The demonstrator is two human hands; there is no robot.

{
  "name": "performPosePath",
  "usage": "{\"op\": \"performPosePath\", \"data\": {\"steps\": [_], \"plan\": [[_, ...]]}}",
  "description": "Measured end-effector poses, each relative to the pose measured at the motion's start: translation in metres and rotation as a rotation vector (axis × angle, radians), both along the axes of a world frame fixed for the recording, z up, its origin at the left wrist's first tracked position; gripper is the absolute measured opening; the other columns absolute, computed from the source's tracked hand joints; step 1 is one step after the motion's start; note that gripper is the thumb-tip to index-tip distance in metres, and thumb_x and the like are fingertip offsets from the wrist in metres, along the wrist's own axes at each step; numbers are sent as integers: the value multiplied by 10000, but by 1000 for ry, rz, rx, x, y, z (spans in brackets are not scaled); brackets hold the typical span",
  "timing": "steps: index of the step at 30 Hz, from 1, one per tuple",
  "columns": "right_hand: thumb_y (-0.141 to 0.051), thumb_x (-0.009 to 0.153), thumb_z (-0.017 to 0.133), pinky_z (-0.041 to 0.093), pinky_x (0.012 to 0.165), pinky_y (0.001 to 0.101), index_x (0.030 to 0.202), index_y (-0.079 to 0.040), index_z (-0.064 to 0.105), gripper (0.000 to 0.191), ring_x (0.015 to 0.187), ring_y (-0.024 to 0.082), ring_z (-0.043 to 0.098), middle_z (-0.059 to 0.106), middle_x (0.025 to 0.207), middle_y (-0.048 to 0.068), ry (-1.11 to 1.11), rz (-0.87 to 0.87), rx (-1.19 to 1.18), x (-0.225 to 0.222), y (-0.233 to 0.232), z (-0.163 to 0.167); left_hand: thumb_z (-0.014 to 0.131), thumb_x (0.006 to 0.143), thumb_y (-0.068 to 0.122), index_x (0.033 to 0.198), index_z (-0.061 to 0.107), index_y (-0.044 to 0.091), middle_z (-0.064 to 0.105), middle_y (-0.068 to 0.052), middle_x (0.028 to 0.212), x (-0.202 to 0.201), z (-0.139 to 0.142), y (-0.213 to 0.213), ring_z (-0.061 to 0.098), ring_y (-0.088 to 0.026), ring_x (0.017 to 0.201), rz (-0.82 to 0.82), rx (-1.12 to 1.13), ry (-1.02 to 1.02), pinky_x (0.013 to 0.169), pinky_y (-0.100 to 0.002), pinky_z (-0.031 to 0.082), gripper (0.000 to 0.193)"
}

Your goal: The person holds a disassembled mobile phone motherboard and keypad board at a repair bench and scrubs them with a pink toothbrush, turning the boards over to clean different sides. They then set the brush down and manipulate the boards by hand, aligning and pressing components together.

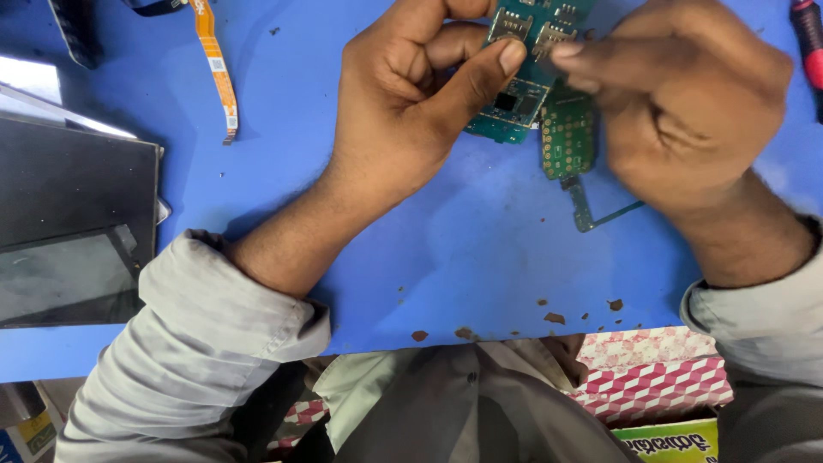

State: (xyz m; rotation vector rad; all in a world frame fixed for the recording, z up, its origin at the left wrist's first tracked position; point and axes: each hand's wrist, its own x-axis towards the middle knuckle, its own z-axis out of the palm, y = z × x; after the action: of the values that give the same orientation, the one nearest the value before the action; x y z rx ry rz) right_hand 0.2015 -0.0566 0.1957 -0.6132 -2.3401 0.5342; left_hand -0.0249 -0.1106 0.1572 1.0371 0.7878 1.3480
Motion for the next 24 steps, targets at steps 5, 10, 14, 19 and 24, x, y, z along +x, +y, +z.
{"op": "performPosePath", "data": {"steps": [5,10,14,19,24], "plan": [[233,976,640,525,728,283,1144,54,729,261,826,227,659,644,970,152,13,0,-9,6,0,-6,619,1162,-30,1284,530,-38,757,-66,1056,-1,0,0,648,-21,894,-10,18,9,793,-181,527,151],[189,1019,649,521,735,277,1146,56,705,192,833,219,662,653,991,149,87,-115,-42,14,2,-8,616,1171,-20,1301,533,-27,756,-60,1029,-1,1,0,637,-12,858,-18,59,39,771,-172,522,155],[154,1054,655,518,741,273,1147,57,686,138,839,214,665,661,1007,147,135,-170,-81,17,1,-12,615,1160,-24,1329,538,-32,754,-55,1043,-1,2,-2,631,-6,864,-29,18,48,751,-163,506,186],[111,1098,663,514,748,268,1149,58,662,73,847,207,668,670,1027,144,162,-195,-100,18,0,-16,629,1176,-21,1370,546,-26,758,-56,1073,0,5,-2,644,-10,877,-40,-10,25,736,-163,513,211],[67,1141,671,510,755,262,1150,60,639,35,854,200,671,679,1048,141,166,-207,-109,18,1,-15,633,1131,-28,1384,545,-28,744,-66,1099,0,5,-1,654,-14,920,-14,-18,86,759,-167,543,268]]}}
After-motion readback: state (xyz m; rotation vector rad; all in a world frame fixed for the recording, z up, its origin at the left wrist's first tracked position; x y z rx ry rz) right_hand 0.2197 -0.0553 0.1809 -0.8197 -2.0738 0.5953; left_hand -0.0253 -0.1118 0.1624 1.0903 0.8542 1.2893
